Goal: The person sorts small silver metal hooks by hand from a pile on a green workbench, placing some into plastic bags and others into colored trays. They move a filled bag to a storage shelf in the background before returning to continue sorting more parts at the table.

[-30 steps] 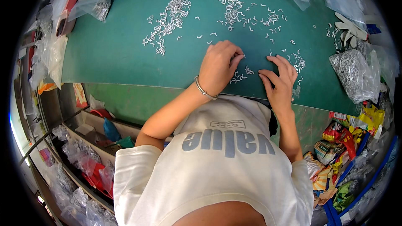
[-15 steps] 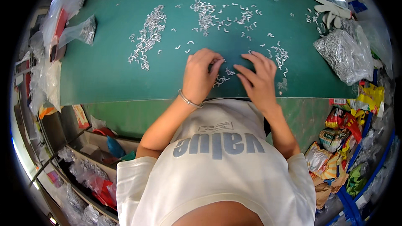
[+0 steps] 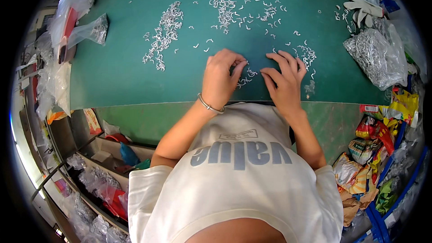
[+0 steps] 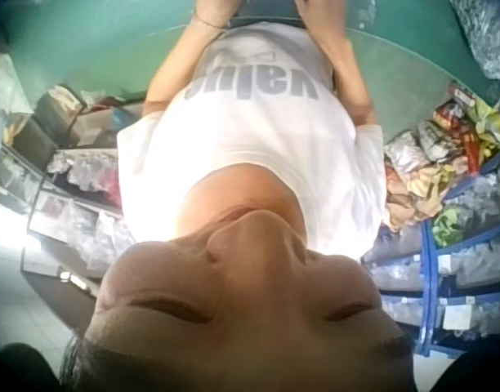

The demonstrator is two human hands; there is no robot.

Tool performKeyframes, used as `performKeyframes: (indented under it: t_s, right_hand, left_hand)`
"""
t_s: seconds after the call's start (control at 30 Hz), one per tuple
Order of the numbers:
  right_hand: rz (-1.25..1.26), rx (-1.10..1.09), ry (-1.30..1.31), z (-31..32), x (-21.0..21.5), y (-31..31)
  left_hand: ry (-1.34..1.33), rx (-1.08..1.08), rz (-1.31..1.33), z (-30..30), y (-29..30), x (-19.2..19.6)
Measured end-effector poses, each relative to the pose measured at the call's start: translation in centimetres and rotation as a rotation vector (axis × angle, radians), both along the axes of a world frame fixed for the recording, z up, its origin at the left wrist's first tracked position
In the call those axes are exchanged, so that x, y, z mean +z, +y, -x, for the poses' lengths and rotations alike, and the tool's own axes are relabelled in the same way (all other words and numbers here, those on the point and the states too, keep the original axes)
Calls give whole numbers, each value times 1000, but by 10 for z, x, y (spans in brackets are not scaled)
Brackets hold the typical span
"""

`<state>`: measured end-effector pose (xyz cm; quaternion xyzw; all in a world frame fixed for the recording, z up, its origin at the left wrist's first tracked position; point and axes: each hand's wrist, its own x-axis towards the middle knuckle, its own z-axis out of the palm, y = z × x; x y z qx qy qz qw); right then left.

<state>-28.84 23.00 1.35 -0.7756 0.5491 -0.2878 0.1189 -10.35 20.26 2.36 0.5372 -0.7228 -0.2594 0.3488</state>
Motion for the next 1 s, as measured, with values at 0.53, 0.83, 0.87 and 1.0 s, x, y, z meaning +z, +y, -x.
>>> performKeyframes:
  t_s: [0.53,0.83,0.87,1.0]
  right_hand:
    - [31,-262,84,32,4,15]
    - [62,-328,-36,39,6,6]
    - [50,-268,-26,36,6,4]
    - [42,-190,60,32,2,1]
  left_hand:
    - [-53,-83,50,25,-1,3]
    - [-38,-209,59,62,2,-1]
    - [-75,-183,60,55,-3,1]
    - [-170,-121,64,46,-19,-1]
